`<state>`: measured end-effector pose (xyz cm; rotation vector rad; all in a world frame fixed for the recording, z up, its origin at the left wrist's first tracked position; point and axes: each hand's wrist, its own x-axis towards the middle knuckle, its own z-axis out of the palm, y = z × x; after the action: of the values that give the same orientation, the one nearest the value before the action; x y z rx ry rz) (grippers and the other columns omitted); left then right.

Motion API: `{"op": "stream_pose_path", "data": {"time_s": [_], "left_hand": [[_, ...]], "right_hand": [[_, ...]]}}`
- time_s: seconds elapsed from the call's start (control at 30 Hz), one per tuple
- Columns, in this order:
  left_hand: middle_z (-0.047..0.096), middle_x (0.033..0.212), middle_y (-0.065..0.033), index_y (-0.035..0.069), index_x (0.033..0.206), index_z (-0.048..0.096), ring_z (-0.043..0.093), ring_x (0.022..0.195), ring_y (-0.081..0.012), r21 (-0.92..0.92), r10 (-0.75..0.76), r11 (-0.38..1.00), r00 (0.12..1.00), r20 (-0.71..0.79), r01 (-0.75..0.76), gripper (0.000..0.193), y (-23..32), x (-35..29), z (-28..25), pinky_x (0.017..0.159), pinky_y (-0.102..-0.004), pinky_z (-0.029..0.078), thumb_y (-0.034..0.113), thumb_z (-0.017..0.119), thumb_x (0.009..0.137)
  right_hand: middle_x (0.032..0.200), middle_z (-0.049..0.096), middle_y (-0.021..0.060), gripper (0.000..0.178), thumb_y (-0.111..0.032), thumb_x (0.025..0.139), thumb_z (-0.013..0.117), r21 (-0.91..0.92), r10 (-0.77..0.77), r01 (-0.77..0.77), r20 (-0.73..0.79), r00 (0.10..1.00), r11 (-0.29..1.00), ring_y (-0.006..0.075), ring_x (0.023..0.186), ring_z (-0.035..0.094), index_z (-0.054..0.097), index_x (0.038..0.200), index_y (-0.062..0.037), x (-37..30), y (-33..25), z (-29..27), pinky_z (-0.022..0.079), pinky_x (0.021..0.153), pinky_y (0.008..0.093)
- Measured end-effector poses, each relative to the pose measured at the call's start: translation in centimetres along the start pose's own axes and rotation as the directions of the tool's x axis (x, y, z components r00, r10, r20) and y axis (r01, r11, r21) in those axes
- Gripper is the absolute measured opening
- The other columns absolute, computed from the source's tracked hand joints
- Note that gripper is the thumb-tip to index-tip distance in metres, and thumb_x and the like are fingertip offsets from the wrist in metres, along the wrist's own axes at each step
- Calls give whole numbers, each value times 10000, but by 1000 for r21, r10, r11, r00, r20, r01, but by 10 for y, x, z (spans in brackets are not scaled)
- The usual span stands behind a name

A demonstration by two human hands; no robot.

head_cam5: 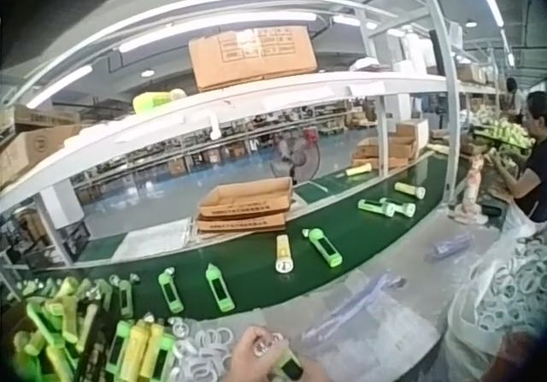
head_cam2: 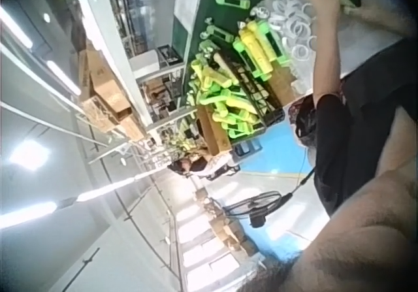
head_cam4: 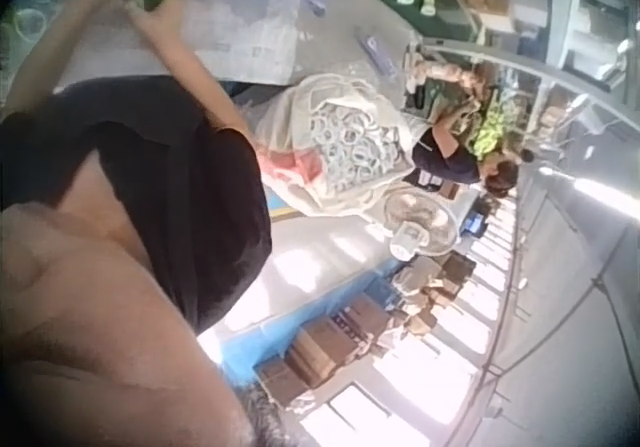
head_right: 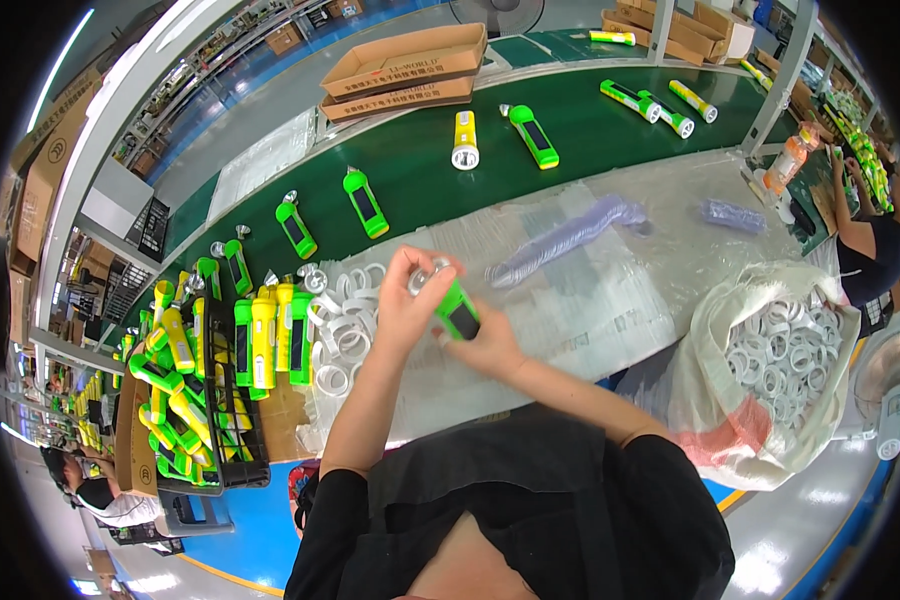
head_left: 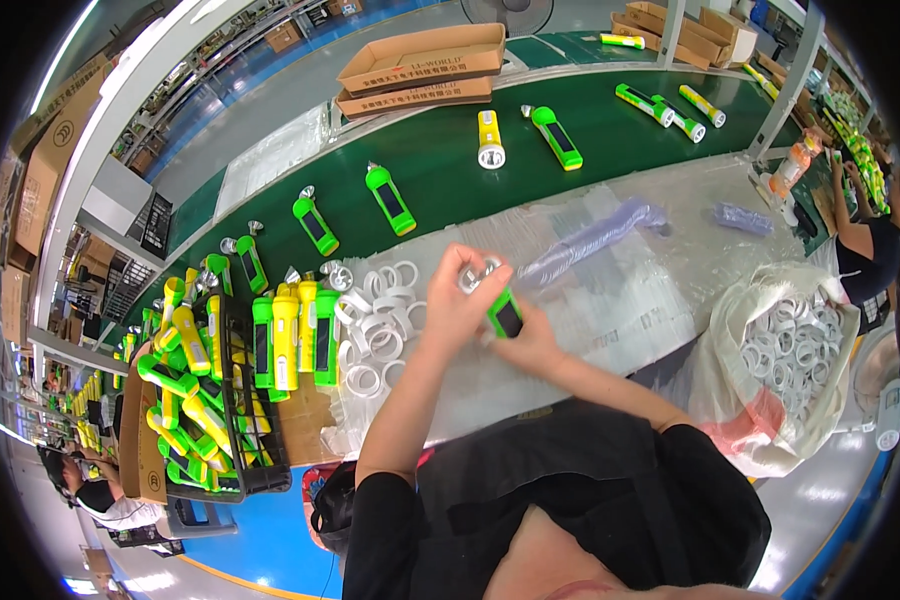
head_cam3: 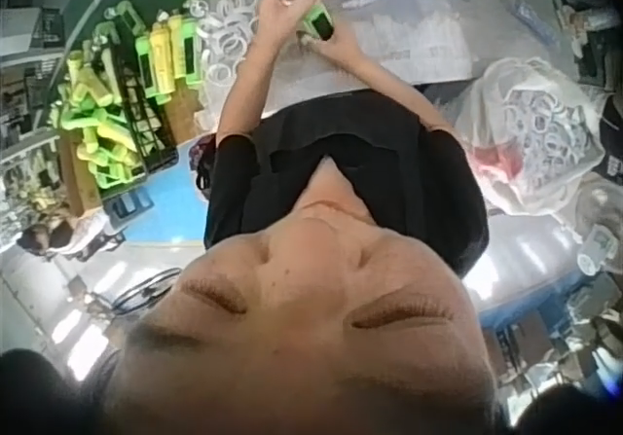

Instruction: Assembling flashlight components by attaching lenses and rings to the bodies on a production line.

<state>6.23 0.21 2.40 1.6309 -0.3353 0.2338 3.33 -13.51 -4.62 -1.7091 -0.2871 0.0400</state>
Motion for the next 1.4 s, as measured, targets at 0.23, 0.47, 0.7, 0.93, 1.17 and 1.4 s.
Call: {"op": "stream_pose_path", "data": {"time_s": [0.23,0.47,0.7,0.93,1.17,1.4], "left_hand": [[643,993,-126,57,1159,503,650,913,-216,-35,251,968,954,162,-249,274,46,33,-21,829,-362,518,81,589,900],[626,895,-116,86,1007,611,644,750,-296,735,445,649,882,-156,-197,195,-48,187,-55,644,-383,528,199,686,867],[599,1025,-125,79,1039,582,625,910,-340,885,24,446,990,136,-133,293,-140,233,-42,770,-427,521,231,720,831],[618,1212,-203,-9,1291,536,625,1041,-350,466,18,885,1000,3,-18,615,-85,206,-10,908,-394,491,499,558,944],[647,1048,-65,11,1259,557,659,942,-150,-292,-562,714,770,303,636,629,-33,118,-2,661,-255,553,560,503,957],[631,968,-45,65,1110,678,569,812,-135,50,-82,995,991,-109,87,290,-7,17,3,670,-238,447,288,568,961]], "right_hand": [[730,587,39,370,-337,806,767,237,35,-406,828,559,883,131,587,589,582,919,-37,70,-62,-68,476,532,279],[1122,583,170,592,-421,765,776,-852,-385,-41,-278,880,521,314,1064,582,587,1166,-28,285,20,-155,512,866,413],[1251,595,168,723,-426,712,774,-835,283,-369,-269,921,408,300,1127,616,522,1271,-42,359,43,-194,515,934,399],[1159,641,208,685,-322,726,663,-775,-80,44,-8,997,630,355,1044,634,499,1308,0,280,-16,-158,506,917,410],[1126,621,231,743,-392,778,769,-708,-309,366,215,926,604,413,963,639,403,1330,-56,154,-61,-112,533,787,440],[1117,620,244,680,-455,858,686,-343,-100,198,284,954,918,399,921,657,397,1313,-40,61,-60,-76,526,759,427]]}}
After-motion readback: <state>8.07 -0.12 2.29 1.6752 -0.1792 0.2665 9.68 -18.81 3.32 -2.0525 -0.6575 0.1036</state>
